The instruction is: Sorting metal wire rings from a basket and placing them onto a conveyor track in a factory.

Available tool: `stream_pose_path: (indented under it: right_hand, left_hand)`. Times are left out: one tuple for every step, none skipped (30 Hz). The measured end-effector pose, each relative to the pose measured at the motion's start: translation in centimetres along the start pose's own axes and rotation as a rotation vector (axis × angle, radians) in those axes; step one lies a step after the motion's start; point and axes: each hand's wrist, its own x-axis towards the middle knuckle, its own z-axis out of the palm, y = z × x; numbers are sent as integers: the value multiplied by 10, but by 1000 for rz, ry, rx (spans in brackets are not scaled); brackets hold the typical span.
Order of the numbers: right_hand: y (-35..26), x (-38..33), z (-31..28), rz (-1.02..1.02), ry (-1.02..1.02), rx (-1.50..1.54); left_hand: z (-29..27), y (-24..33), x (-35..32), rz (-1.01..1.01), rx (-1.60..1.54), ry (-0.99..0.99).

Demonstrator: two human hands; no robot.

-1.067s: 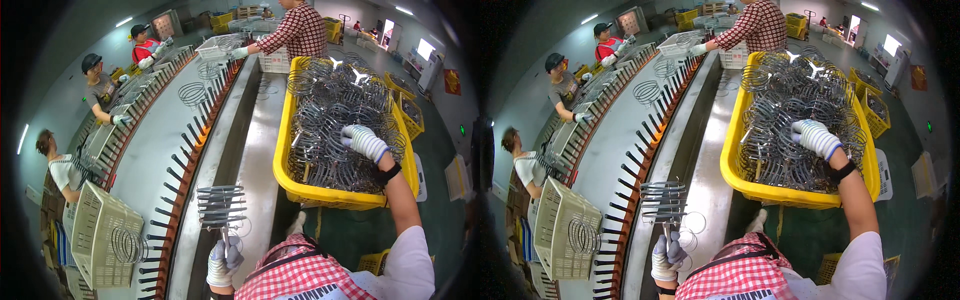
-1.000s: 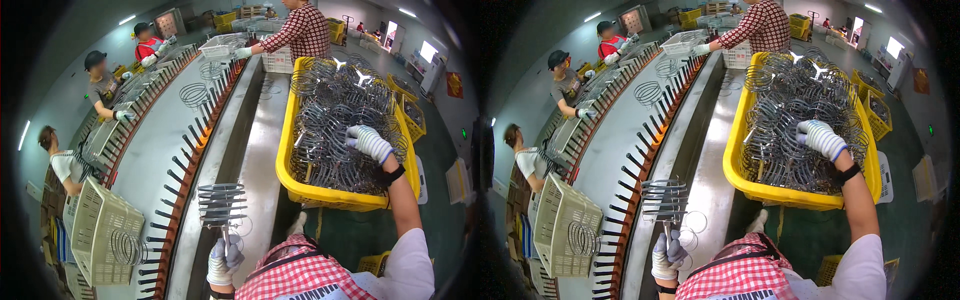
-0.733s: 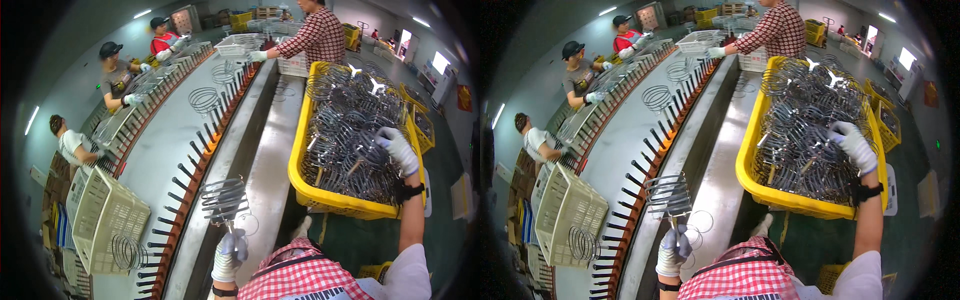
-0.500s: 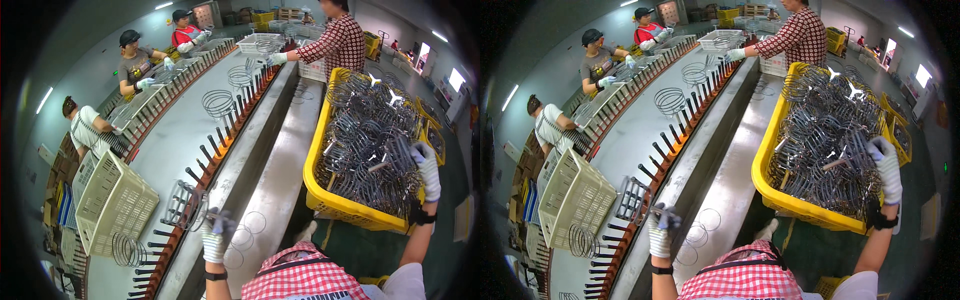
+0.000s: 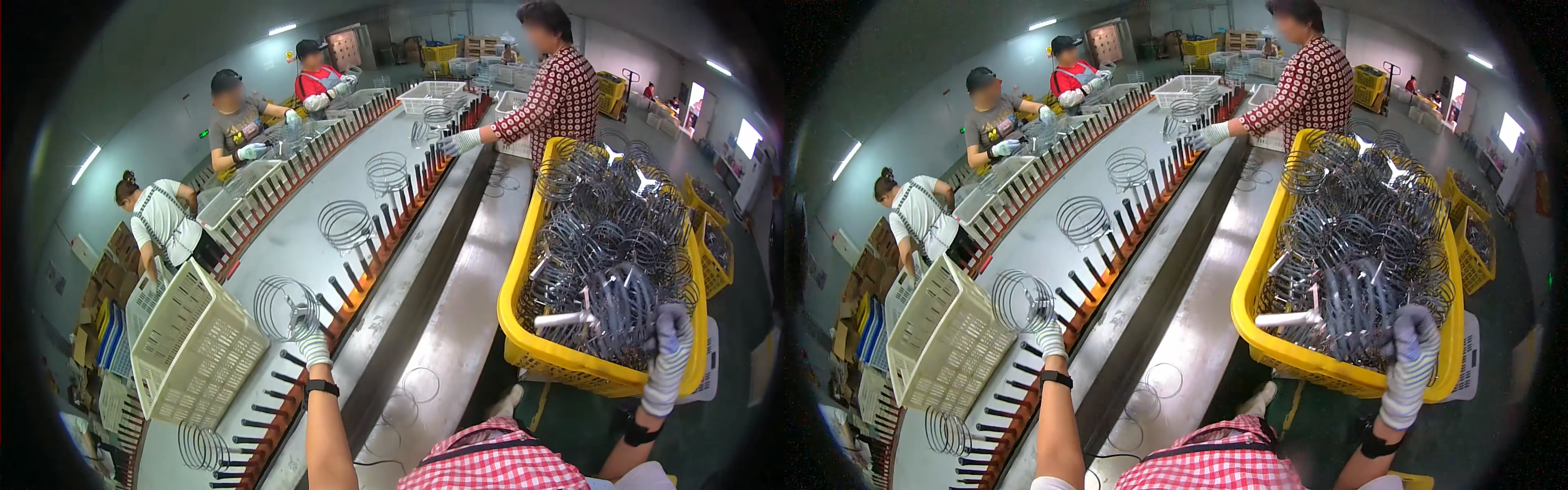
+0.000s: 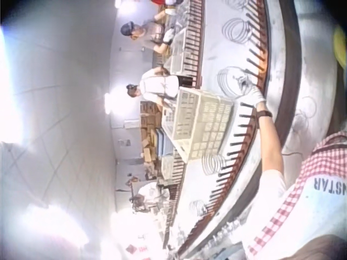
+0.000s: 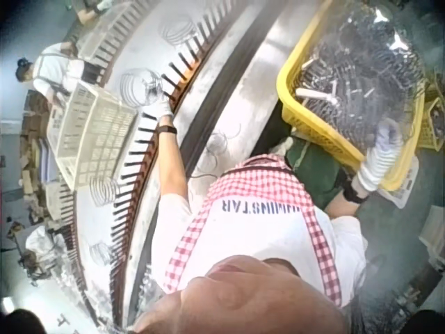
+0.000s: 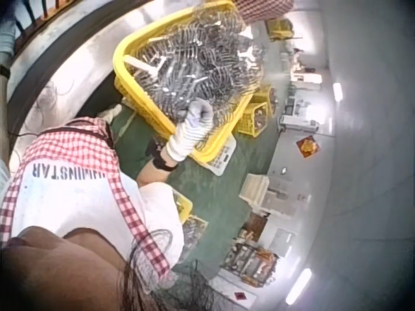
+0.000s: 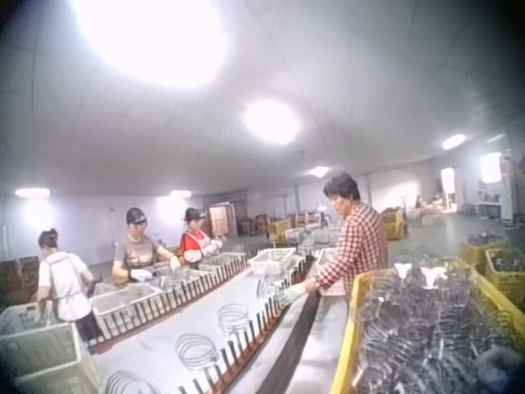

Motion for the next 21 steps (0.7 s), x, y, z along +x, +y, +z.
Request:
stream_pose_path:
  right_hand:
    - [5,-10,6,38,5,12]
    - [10,-19,9,32,15,11]
    - [17,-28,11,72,-15,38]
    - [21,-35,13,112,-44,65]
    - [20,-38,18,110,-49,73]
    - [21,-41,20,154,-83,39]
    - [22,-45,21,198,-115,4]
    - [23,-52,25,205,-109,4]
    - [24,-58,29,202,-86,-3]
    - [23,-64,37,219,-121,8]
    - [22,-71,46,237,-157,19]
    - [20,-76,50,240,-160,19]
    - [18,-80,52,249,-164,24]
    - [15,-89,58,257,-177,21]
    - [10,-100,65,267,-185,16]
    - [10,-105,65,261,-182,-4]
    - [8,-110,66,260,-180,-19]
    - [-4,-114,76,254,-247,15]
    - [-1,-115,77,264,-264,17]
    - [3,-115,80,277,-324,60]
    - [-1,-108,81,279,-374,63]
  left_hand:
    - [-7,7,-2,-151,139,-38]
    - [-19,26,-4,-235,195,-41]
    - [-28,34,-5,-315,253,-39]
    - [-28,17,-7,-211,105,27]
    - [-35,-11,-3,-211,67,17]
    - [-40,-15,-5,-209,100,-4]
    - [-44,-17,-7,-205,131,-28]
    - [-52,-39,-9,-130,230,-35]
    - [-57,-40,-13,5,212,14]
    - [-67,-77,-16,-44,231,-23]
    - [-79,-118,-19,-93,251,-61]
    - [-78,-123,-22,-174,225,-131]
    - [-79,-126,-27,-251,201,-202]
    - [-87,-152,-44,-172,30,-70]
    - [-90,-174,-55,-94,-144,54]
    - [-80,-145,-68,-233,-161,17]
    - [-84,-107,-81,-368,-164,-23]
    - [-98,-111,-92,-357,-234,-37]
    - [-103,-113,-104,-349,-312,-62]
    - [-105,-91,-119,-448,-418,-77]
    - [-105,-54,-141,-553,-526,-97]
